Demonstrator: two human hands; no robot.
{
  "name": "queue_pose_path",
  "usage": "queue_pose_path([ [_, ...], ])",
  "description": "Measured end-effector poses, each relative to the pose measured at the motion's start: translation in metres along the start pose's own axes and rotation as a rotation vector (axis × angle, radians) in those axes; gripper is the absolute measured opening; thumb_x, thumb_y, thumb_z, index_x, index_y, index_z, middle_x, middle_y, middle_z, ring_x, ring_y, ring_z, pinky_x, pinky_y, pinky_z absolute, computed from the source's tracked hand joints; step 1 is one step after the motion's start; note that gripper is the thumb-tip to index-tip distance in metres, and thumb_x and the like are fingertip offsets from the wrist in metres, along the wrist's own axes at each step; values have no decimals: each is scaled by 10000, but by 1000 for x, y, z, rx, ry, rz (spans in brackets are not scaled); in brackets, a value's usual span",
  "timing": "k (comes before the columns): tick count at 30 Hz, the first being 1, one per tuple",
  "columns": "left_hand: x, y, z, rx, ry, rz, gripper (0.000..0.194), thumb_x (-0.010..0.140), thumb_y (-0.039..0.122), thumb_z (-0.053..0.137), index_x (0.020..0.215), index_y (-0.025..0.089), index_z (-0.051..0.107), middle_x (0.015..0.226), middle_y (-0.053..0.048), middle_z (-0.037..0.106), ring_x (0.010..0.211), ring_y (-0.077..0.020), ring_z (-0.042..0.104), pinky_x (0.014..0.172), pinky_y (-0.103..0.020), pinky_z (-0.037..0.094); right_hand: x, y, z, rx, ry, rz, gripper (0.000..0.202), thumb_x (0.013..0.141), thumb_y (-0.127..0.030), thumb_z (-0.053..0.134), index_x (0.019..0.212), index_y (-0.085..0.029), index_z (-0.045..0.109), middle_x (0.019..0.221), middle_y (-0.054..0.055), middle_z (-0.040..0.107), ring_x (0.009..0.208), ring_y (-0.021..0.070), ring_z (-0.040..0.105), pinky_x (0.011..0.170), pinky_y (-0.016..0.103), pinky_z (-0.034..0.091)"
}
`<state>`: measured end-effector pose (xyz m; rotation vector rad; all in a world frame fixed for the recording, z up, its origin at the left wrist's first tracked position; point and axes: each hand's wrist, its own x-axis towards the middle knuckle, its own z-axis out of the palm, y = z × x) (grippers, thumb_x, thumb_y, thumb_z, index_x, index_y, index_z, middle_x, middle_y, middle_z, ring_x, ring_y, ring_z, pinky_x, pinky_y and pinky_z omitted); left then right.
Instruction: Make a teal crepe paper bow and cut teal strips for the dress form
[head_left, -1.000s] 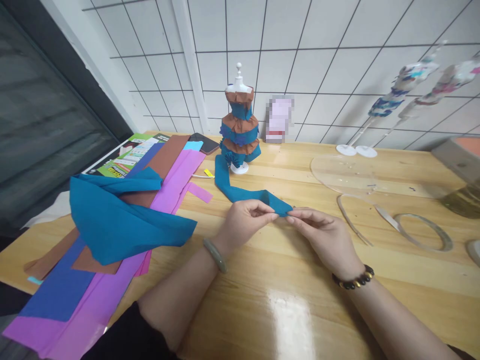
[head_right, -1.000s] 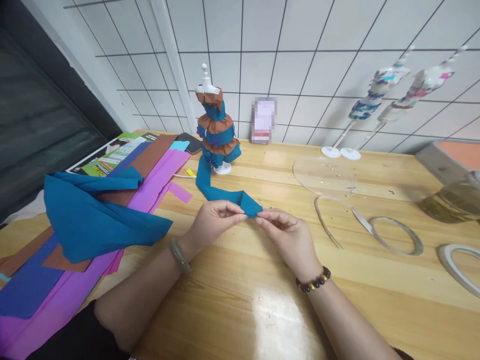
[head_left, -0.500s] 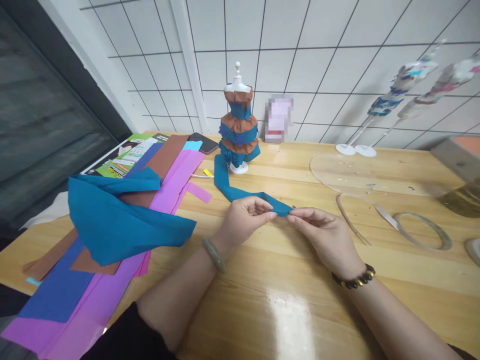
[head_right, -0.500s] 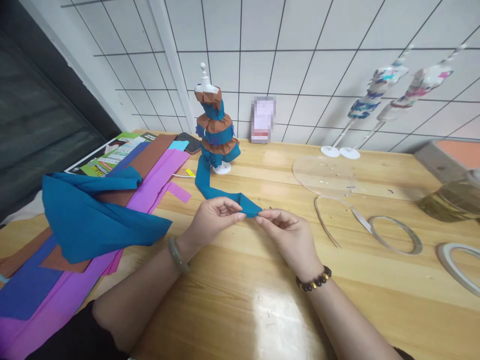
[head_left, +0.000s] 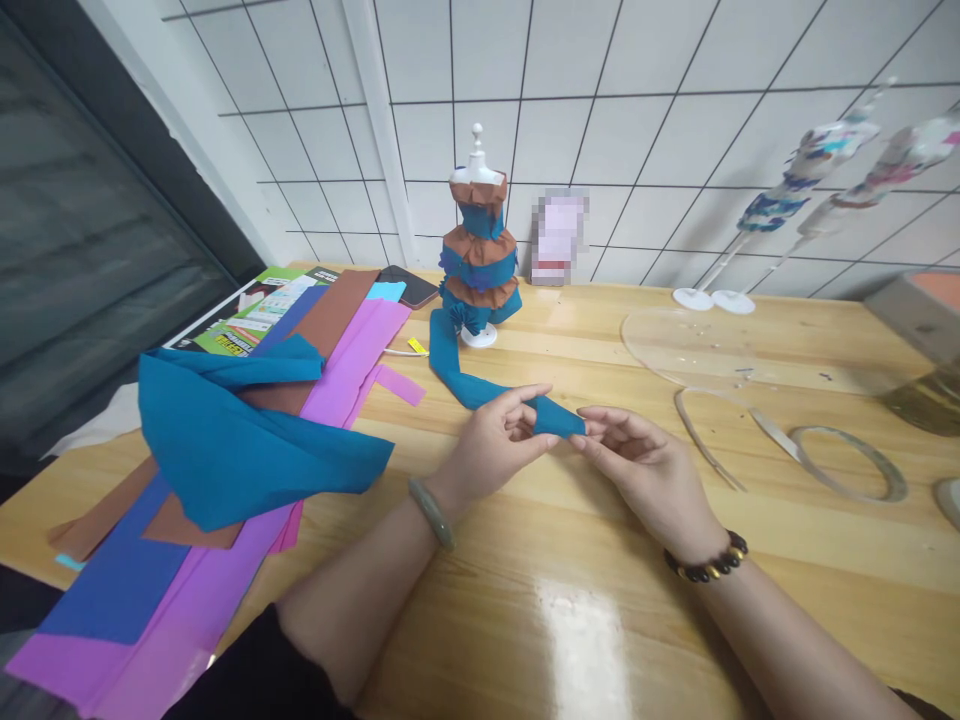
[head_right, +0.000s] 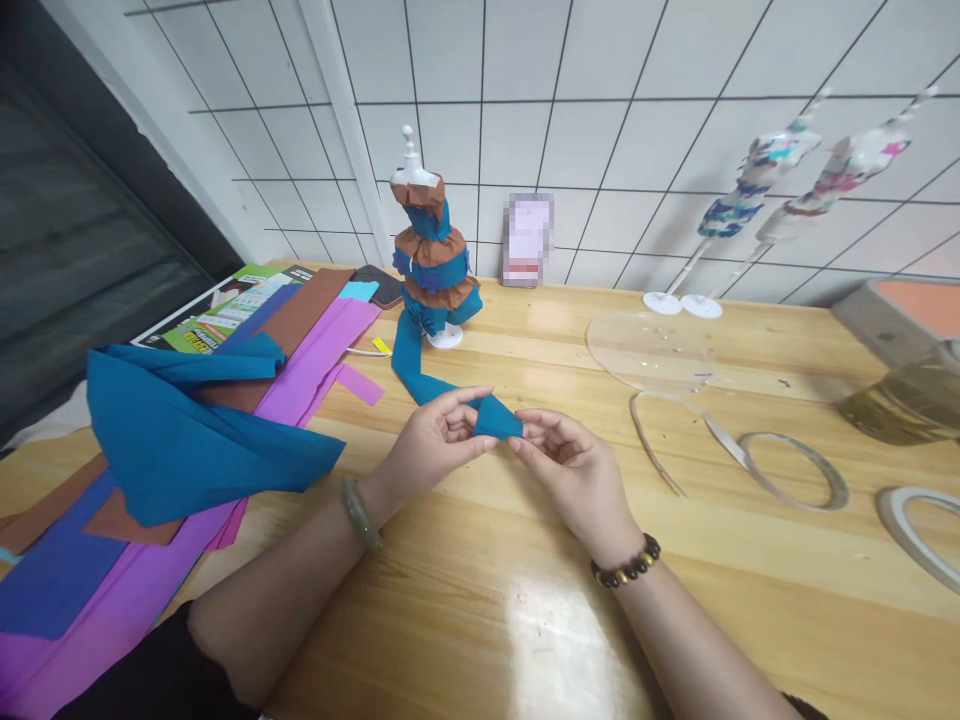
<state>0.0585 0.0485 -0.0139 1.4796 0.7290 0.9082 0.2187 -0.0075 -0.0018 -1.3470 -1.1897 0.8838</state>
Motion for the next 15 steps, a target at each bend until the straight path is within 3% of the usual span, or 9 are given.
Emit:
queue_pose_path([
  [11, -1, 2, 1, 174, 40, 91, 435, 727, 199, 604, 1157, 183, 541, 739, 14, 503, 665, -78, 486, 646, -209, 428, -1, 0, -2, -197, -26, -103, 233, 688, -342, 679, 864, -190, 687, 735, 43, 696, 652, 176, 622, 621, 328, 534],
  [15, -1, 3, 1, 163, 58, 87, 398, 725, 220, 619, 1120, 196, 578, 762, 9, 545, 650, -75, 501, 629, -203, 439, -1, 1, -2, -237, -15, -135, 243, 686, -348, 677, 868, -188, 692, 780, 57, 707, 679, 184, 632, 654, 341, 535],
])
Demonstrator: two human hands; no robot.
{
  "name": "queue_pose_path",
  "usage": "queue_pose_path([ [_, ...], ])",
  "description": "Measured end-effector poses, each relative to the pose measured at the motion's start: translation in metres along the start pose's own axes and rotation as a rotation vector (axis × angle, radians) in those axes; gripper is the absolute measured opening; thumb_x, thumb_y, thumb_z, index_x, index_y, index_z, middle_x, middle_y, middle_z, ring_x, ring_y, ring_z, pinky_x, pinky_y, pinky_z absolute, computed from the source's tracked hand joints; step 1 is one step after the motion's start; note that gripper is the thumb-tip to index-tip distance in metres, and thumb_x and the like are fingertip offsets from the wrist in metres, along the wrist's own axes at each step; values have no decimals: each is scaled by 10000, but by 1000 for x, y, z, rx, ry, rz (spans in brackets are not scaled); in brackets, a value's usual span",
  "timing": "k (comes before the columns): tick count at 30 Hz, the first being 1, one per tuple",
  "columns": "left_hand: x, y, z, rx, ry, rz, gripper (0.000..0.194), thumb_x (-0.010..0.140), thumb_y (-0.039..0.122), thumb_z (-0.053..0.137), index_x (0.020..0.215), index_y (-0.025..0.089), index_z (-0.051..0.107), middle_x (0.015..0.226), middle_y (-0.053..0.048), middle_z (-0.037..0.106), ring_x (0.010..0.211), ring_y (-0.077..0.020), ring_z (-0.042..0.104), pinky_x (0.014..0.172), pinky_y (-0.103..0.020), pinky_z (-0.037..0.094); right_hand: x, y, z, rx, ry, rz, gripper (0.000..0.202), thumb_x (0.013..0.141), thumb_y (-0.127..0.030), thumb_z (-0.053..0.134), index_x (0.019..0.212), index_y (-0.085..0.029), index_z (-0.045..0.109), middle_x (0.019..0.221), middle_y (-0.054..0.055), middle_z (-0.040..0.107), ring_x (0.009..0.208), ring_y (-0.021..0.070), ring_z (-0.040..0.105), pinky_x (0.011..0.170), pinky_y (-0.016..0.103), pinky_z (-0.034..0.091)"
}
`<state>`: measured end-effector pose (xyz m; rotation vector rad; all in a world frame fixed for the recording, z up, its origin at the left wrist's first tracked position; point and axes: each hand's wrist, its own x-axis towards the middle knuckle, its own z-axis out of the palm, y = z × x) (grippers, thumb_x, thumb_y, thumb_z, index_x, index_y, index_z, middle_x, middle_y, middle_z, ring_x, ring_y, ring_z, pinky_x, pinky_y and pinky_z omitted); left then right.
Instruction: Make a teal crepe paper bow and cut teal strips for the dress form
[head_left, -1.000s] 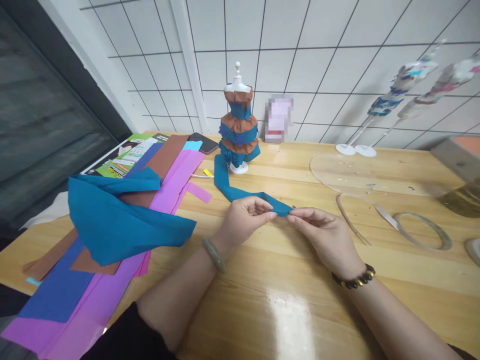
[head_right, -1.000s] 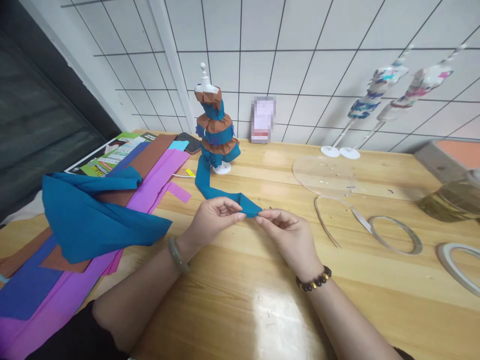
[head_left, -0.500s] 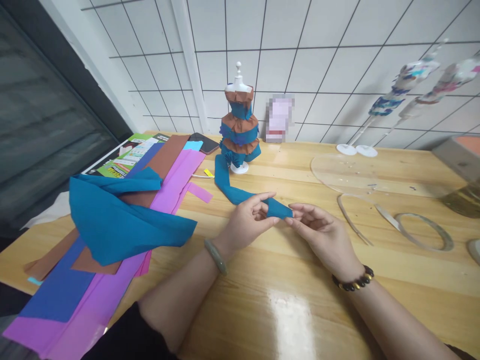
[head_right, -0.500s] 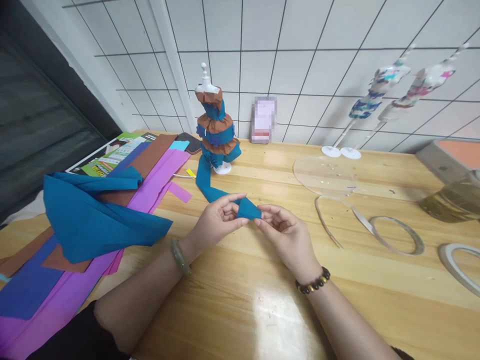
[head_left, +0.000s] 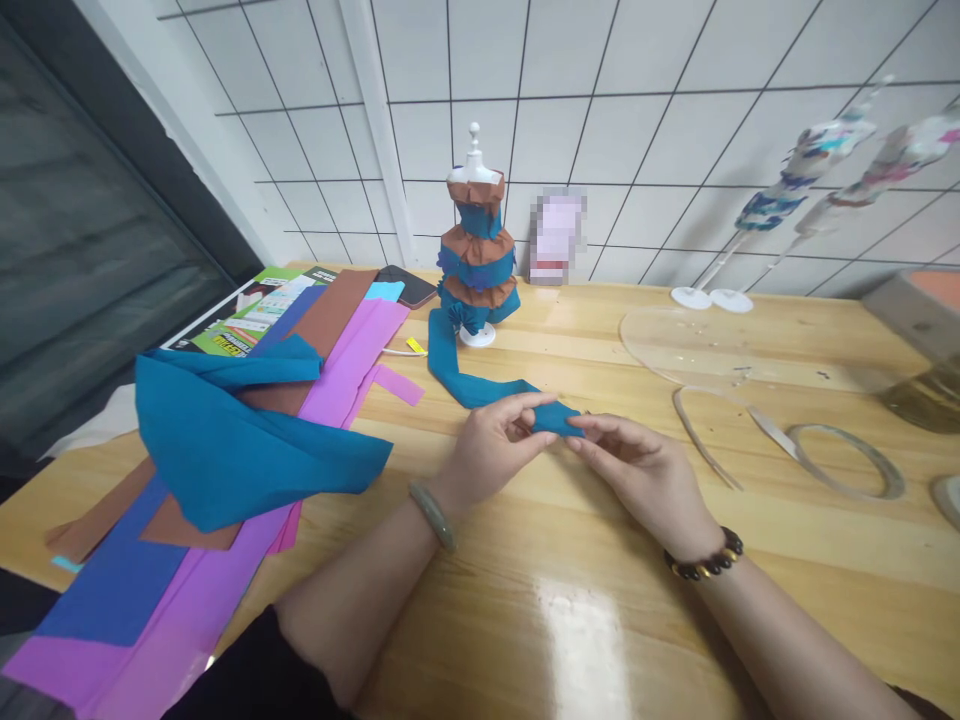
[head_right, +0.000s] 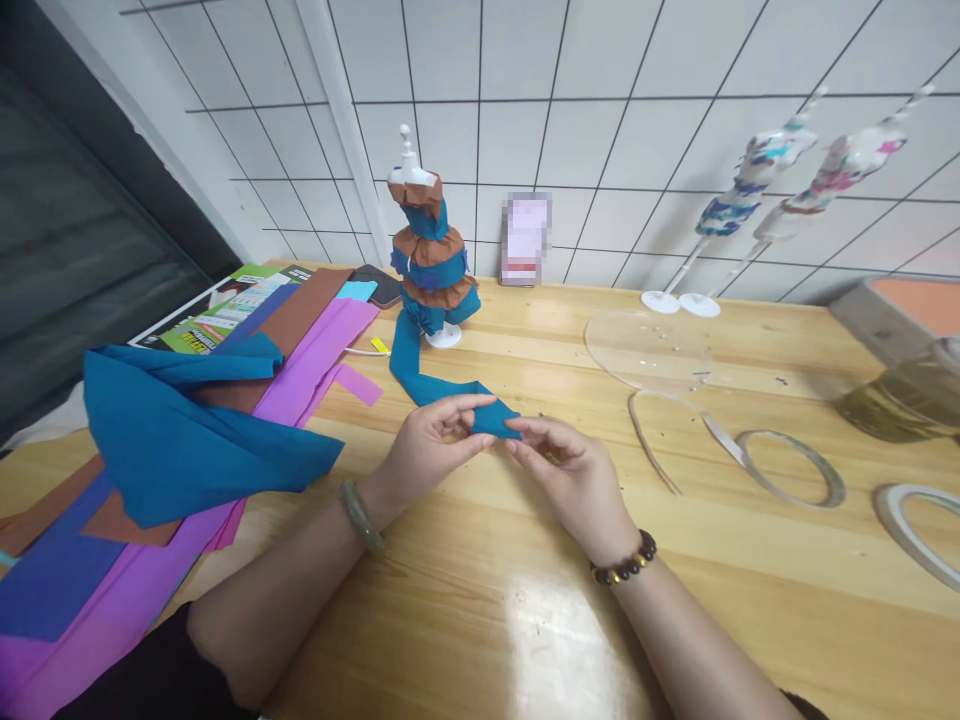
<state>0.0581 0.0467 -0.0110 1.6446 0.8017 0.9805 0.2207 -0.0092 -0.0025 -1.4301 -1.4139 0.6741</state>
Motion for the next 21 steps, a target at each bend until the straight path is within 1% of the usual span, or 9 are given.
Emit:
queue_pose_path([
  [2, 0, 0, 0, 5, 8, 12, 371, 724, 226, 625, 1093, 194, 599, 798, -9, 604, 670, -89, 535, 641, -210, 456, 0, 1, 0, -18, -1, -15, 237, 694, -344, 670, 870, -188, 695, 787, 61, 706, 676, 183, 631, 656, 343, 533],
  [4, 0, 2, 0, 23, 8, 54, 308, 728, 222, 625, 1034, 187, 634, 855, -31, 650, 728, -113, 576, 679, -224, 473, 0, 3, 0, -33, -4, -32, 218, 705, -336, 662, 866, -193, 698, 802, 62, 706, 684, 183, 632, 658, 343, 533],
  [6, 0, 3, -1, 59, 6, 116, 222, 736, 205, 617, 951, 183, 669, 882, -41, 670, 782, -130, 599, 721, -235, 480, 0, 3, -1, -52, -5, -51, 203, 714, -322, 657, 871, -201, 701, 806, 59, 704, 696, 183, 634, 658, 340, 533],
  [8, 0, 4, -2, 102, 9, 162, 171, 744, 189, 609, 896, 182, 685, 868, -40, 679, 792, -134, 609, 733, -239, 482, 0, 3, -2, -75, -6, -74, 183, 720, -301, 653, 870, -211, 706, 812, 54, 700, 718, 186, 635, 665, 336, 530],
  [13, 1, 4, -3, 180, 22, 185, 154, 748, 199, 611, 878, 177, 691, 852, -41, 686, 772, -131, 617, 729, -241, 487, 1, 0, -3, -130, 0, -140, 127, 735, -253, 642, 839, -236, 713, 827, 47, 703, 774, 199, 639, 701, 348, 521],
  [21, 2, 4, -5, 246, 15, 222, 137, 752, 205, 609, 856, 177, 693, 838, -46, 692, 777, -143, 622, 744, -259, 489, 2, -1, -4, -192, -15, -228, 125, 754, -216, 626, 850, -232, 704, 813, 48, 698, 743, 184, 642, 690, 332, 518],
])
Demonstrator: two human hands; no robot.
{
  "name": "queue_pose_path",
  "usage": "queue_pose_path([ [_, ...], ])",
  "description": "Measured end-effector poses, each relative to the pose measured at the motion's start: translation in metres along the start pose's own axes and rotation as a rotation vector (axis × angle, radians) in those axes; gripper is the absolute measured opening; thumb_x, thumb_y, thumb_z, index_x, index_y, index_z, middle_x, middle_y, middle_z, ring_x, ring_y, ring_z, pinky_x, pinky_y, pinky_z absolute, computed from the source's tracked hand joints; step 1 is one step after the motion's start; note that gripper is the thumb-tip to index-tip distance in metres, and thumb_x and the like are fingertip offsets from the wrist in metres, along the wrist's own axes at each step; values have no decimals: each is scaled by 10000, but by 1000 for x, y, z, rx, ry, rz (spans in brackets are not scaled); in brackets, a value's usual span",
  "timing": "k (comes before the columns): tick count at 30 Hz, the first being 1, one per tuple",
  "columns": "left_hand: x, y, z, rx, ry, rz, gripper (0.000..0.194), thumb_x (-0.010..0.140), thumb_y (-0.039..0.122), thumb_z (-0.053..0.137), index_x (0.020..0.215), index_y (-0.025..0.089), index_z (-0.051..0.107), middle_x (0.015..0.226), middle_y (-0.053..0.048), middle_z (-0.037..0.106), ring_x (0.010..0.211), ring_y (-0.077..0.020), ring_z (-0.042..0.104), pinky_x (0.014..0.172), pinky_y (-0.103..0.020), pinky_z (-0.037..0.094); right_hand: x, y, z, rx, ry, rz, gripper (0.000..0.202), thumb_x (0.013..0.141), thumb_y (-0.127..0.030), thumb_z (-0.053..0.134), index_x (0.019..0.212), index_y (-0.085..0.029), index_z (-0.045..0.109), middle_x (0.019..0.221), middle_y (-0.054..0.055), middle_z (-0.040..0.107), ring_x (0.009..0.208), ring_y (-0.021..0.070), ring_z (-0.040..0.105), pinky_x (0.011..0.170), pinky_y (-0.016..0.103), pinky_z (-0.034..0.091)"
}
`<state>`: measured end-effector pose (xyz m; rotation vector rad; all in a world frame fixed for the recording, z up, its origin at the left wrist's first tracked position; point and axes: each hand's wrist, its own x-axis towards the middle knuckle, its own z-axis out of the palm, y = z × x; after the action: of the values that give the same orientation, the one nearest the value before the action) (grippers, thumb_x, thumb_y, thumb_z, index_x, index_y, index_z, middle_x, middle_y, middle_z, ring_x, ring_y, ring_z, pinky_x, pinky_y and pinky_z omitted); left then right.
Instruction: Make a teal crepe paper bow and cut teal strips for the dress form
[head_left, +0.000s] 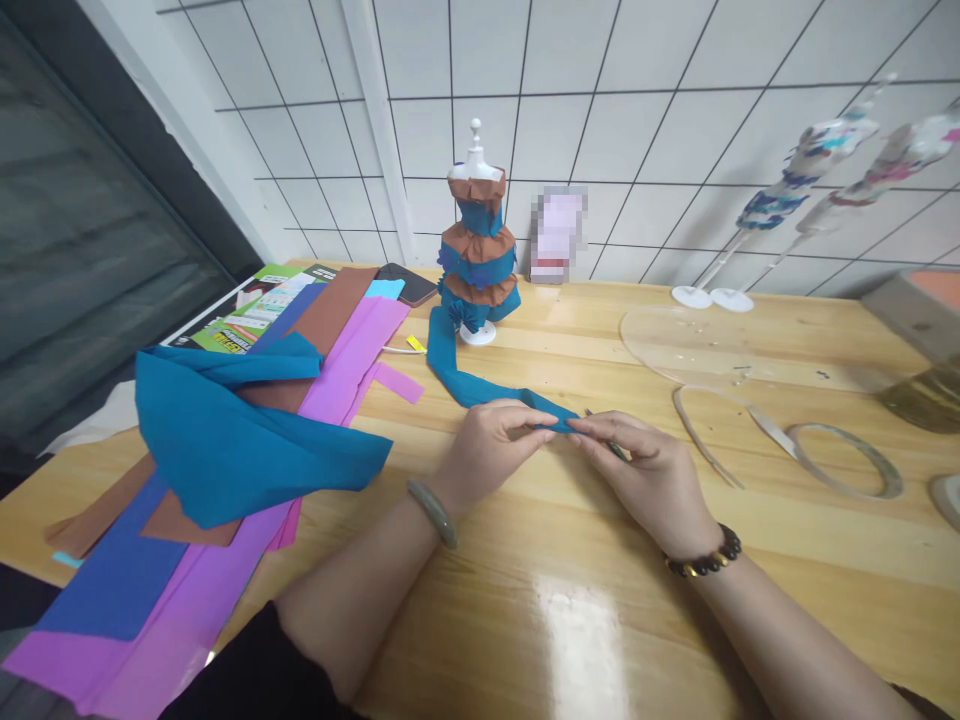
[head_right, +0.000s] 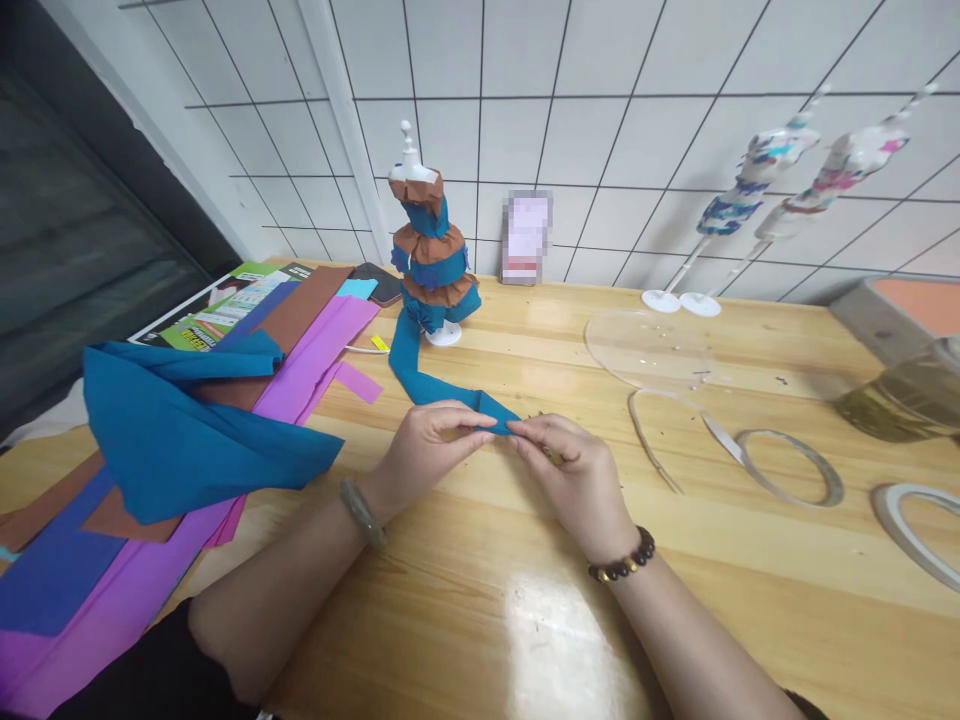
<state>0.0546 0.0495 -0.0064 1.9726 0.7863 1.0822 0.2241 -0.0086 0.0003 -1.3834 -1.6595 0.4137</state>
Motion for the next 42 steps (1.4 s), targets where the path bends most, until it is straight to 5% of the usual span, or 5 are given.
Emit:
queue_pose_path([
  [13, 1, 1, 0, -12, 1, 12, 75, 745, 189, 616, 773, 150, 674, 765, -38, 675, 739, -122, 612, 714, -232, 476, 0, 2, -1, -19, -14, -9, 78, 756, -211, 615, 793, -221, 683, 801, 47, 693, 753, 185, 634, 706, 330, 510],
  [27, 0, -6, 5, -366, 6, -300, 196, 677, 292, 678, 787, 133, 643, 771, -40, 671, 724, -140, 615, 692, -259, 497, 1, -2, 1, 151, 55, 313, 171, 658, -330, 696, 758, -190, 708, 798, 60, 733, 736, 203, 667, 689, 331, 547],
  [42, 2, -3, 3, -425, 42, -290, 144, 637, 248, 708, 703, 127, 667, 784, -55, 652, 748, -144, 602, 709, -263, 494, 3, -2, 0, 318, 73, 471, 195, 594, -340, 746, 721, -196, 713, 789, 53, 735, 744, 198, 663, 727, 340, 535],
])
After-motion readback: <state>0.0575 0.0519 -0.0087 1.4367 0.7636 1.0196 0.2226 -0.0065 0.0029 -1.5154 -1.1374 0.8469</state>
